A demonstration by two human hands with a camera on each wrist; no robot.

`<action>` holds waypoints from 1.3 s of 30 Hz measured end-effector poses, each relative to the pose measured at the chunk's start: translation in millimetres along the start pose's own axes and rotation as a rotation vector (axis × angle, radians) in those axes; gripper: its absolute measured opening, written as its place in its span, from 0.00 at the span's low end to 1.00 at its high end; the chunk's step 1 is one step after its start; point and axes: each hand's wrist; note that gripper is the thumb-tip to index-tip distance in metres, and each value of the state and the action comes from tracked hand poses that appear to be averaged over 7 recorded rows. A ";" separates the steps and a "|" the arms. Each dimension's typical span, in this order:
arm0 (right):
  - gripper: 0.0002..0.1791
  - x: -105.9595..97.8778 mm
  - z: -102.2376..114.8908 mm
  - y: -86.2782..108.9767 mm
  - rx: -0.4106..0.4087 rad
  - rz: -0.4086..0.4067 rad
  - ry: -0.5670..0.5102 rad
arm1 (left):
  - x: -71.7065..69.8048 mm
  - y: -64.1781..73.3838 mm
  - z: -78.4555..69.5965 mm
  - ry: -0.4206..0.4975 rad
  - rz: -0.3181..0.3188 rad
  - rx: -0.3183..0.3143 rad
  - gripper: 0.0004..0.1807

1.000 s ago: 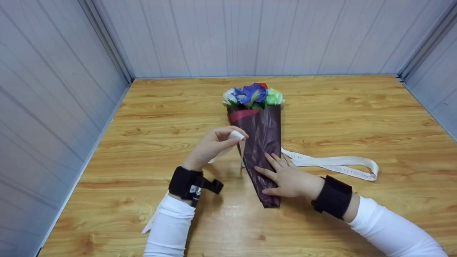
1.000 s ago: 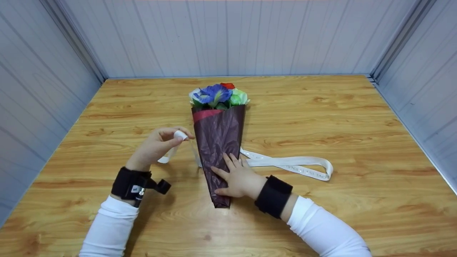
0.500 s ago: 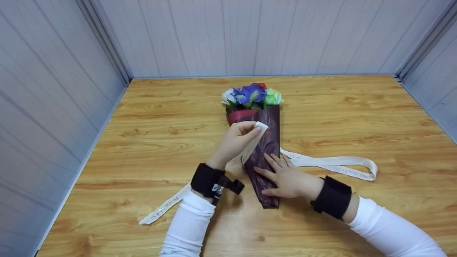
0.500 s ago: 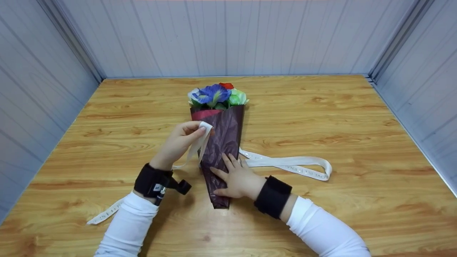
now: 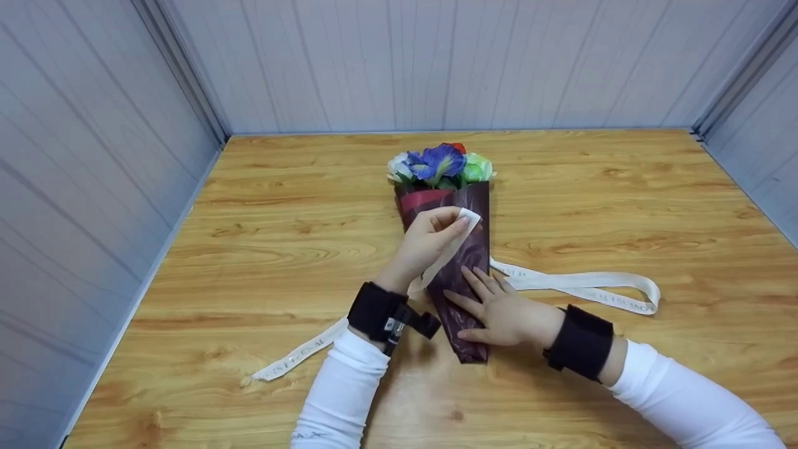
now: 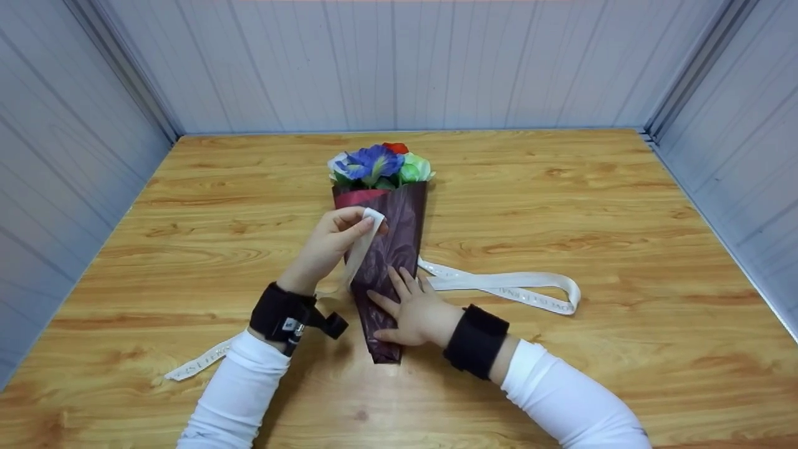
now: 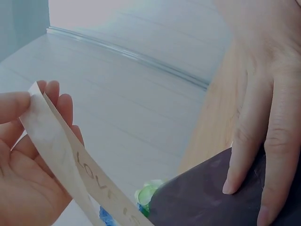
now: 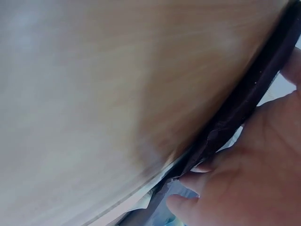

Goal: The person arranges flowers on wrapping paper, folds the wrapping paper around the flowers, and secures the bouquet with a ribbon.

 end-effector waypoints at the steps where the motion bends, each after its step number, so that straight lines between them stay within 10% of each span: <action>1: 0.38 -0.9 -1.2 0.1 -0.001 0.004 -0.011 | -0.3 0.0 -0.3 -0.005 0.002 0.005 0.14; 7: 0.34 -13.4 -20.1 0.4 -0.063 0.014 -0.144 | -2.1 0.2 0.5 -0.011 -0.005 0.014 0.13; 13: 0.22 -28.4 -45.3 4.5 -0.162 -0.266 -0.353 | -2.9 -0.5 1.0 0.003 -0.020 0.010 0.13; 18: 0.19 -31.1 -66.7 23.3 -0.029 -0.377 -0.409 | -1.6 -0.8 0.2 -0.018 -0.016 -0.001 0.13; 25: 0.17 -13.0 -110.8 51.0 0.136 -0.321 -0.329 | -0.4 -1.7 0.4 0.024 -0.030 -0.046 0.13; 39: 0.10 4.8 -133.5 62.9 0.123 -0.194 -0.235 | 1.3 -1.6 1.3 0.031 -0.019 -0.033 0.13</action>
Point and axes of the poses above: each hand's wrist, its own y-axis away from the middle knuckle, its own x-axis out of the palm, z = x × y, and after that the axes turned 9 degrees about y, right-handed
